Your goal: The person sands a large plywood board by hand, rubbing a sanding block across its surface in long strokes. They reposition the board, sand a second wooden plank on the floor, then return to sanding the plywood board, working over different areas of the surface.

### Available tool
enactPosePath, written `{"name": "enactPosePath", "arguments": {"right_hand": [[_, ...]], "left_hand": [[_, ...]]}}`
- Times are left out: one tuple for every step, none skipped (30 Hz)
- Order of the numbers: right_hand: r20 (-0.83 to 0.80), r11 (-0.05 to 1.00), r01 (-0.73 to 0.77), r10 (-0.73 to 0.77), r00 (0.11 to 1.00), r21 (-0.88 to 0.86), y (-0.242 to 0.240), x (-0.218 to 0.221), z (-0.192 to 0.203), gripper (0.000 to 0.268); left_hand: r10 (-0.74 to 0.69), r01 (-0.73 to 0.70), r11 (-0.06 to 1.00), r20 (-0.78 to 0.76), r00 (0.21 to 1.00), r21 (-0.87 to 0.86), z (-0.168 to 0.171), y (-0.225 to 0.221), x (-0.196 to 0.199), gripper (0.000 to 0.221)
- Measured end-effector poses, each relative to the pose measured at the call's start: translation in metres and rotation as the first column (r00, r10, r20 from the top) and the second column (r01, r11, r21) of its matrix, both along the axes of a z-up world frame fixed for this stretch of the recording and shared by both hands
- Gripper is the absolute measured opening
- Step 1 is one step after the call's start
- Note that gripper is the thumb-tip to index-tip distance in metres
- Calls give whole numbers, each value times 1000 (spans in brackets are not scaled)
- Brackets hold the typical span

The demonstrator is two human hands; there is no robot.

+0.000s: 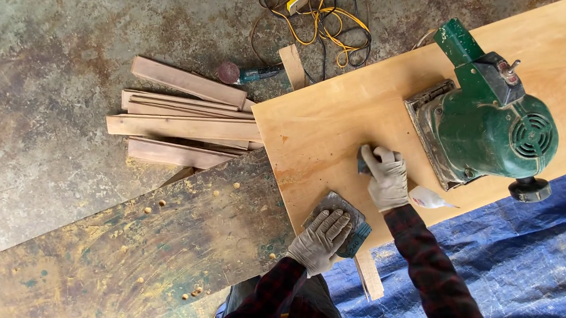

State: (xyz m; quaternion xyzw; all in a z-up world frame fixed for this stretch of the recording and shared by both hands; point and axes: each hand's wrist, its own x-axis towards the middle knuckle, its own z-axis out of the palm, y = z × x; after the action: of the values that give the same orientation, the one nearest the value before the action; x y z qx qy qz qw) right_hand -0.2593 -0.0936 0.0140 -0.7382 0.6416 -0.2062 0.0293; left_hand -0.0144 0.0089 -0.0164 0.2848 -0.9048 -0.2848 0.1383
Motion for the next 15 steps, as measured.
{"name": "enactPosePath", "arguments": {"right_hand": [[16, 993, -113, 112, 994, 38, 3, 2, 6, 59], [15, 993, -111, 111, 994, 41, 2, 0, 8, 59], [45, 998, -62, 61, 997, 21, 2, -3, 11, 54], [76, 1000, -16, 16, 997, -1, -1, -7, 13, 50], [74, 1000, -18, 18, 997, -3, -2, -6, 7, 50], [-44, 991, -105, 109, 993, 83, -3, -2, 0, 55], [-152, 968, -181, 208, 966, 177, -4, 2, -8, 61], [-148, 968, -179, 206, 967, 175, -4, 1, -6, 61], [-190, 989, -134, 144, 971, 65, -4, 0, -6, 55], [-229, 994, -100, 88, 969, -42, -4, -3, -4, 50], [-228, 993, -108, 97, 969, -38, -5, -3, -1, 50], [-188, 999, -34, 32, 982, -7, -8, -1, 2, 53], [-151, 999, 39, -34, 988, 28, -10, 1, 4, 56], [-148, 999, 20, -15, 989, 32, -13, 18, 12, 56], [33, 996, -87, 87, 996, 19, -15, 36, 20, 50]], "left_hand": [[-5, 5, 1000, 6, 1000, -24, 1, -2, 0, 73], [-7, 7, 1000, 4, 1000, -22, 1, -1, 0, 73], [-10, 10, 1000, 8, 1000, -20, 2, 1, 0, 74], [-9, 9, 1000, 12, 1000, -22, 2, 1, -1, 75], [-7, 7, 1000, 10, 1000, -24, 2, 0, -3, 75], [1, -1, 1000, -5, 1000, -21, 4, 0, -2, 74], [8, -8, 1000, -20, 1000, -19, 5, -1, -1, 73], [6, -6, 1000, -16, 1000, -20, 5, -3, 0, 73], [7, -8, 999, -30, 1000, -34, 5, -5, 2, 70], [20, -22, 999, -49, 999, -43, 6, -3, 1, 68], [28, -30, 999, -48, 998, -39, 7, -2, -1, 68], [30, -32, 998, -35, 999, -58, 7, -2, 0, 67], [33, -34, 996, -22, 999, -76, 7, -2, 1, 65], [51, -52, 996, -19, 999, -73, 8, -2, 1, 65], [52, -54, 996, -28, 998, -70, 10, -2, 1, 65]]}}
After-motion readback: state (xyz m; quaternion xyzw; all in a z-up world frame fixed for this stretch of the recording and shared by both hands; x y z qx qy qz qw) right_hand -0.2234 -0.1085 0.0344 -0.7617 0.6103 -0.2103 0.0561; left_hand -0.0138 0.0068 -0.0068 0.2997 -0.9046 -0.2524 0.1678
